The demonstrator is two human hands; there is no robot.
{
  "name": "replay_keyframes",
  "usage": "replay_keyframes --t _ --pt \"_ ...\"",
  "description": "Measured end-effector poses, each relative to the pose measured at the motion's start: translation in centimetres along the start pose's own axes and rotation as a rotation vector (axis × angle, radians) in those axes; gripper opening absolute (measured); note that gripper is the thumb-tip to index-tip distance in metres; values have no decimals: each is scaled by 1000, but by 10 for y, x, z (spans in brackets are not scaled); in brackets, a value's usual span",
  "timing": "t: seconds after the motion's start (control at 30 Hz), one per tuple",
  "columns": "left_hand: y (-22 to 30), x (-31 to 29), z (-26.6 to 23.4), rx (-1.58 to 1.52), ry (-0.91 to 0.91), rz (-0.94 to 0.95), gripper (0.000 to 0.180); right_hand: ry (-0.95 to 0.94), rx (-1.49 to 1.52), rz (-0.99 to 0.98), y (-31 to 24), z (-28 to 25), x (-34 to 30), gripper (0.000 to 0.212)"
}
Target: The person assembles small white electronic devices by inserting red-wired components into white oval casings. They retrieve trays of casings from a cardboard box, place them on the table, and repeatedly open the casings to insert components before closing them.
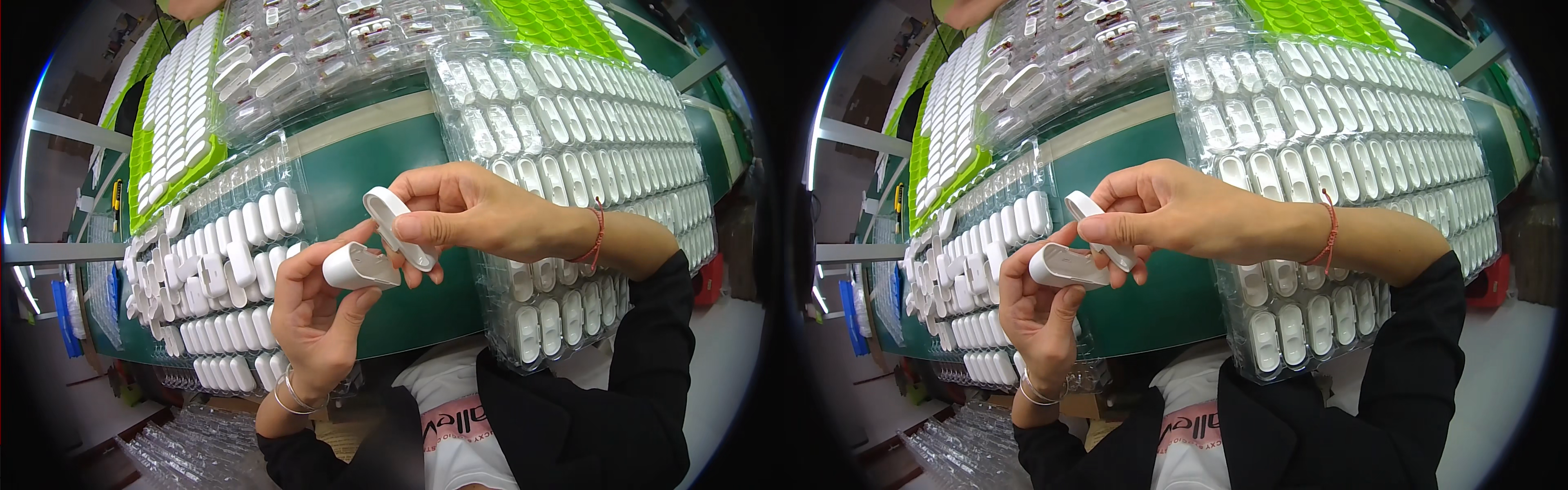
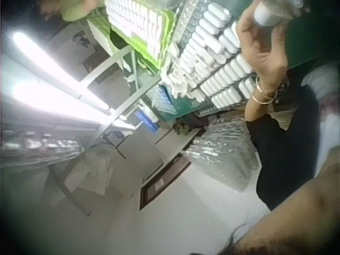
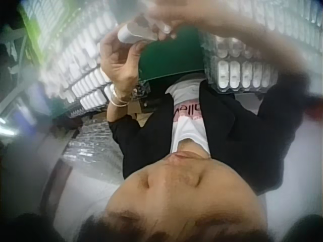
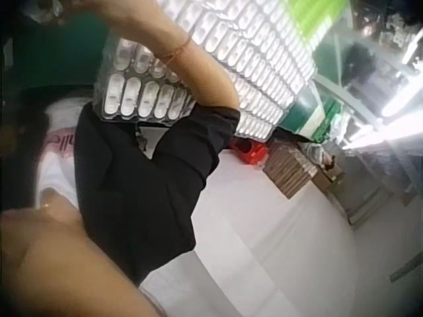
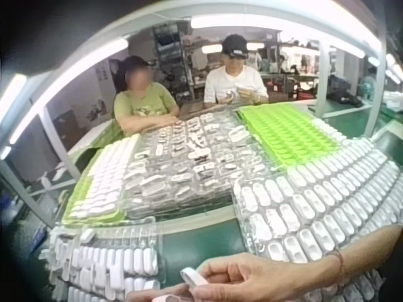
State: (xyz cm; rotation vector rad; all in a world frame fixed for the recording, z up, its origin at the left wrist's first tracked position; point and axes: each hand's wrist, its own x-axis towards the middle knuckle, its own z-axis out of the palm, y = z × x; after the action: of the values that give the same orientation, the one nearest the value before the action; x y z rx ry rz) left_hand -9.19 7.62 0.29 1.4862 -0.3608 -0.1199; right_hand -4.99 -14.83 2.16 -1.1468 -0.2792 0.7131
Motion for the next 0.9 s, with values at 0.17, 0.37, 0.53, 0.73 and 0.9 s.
replay_keyframes --t 0.17,0.37,0.53,0.73,0.9 --pt "1 -1 -6 -165 33 -136 47 63 -60 -45 5 -1 0 42" --pt "5 13 -2 -329 34 -377 44 134 -214 -111 11 1 0 36" --pt "1 18 2 -411 1 -391 42 197 -176 -217 22 4 2 34" --pt "-3 20 11 -391 22 -311 36 198 -143 -125 17 6 -2 27" --pt "-6 19 16 -371 17 -231 34 245 -218 -246 26 14 -4 24"
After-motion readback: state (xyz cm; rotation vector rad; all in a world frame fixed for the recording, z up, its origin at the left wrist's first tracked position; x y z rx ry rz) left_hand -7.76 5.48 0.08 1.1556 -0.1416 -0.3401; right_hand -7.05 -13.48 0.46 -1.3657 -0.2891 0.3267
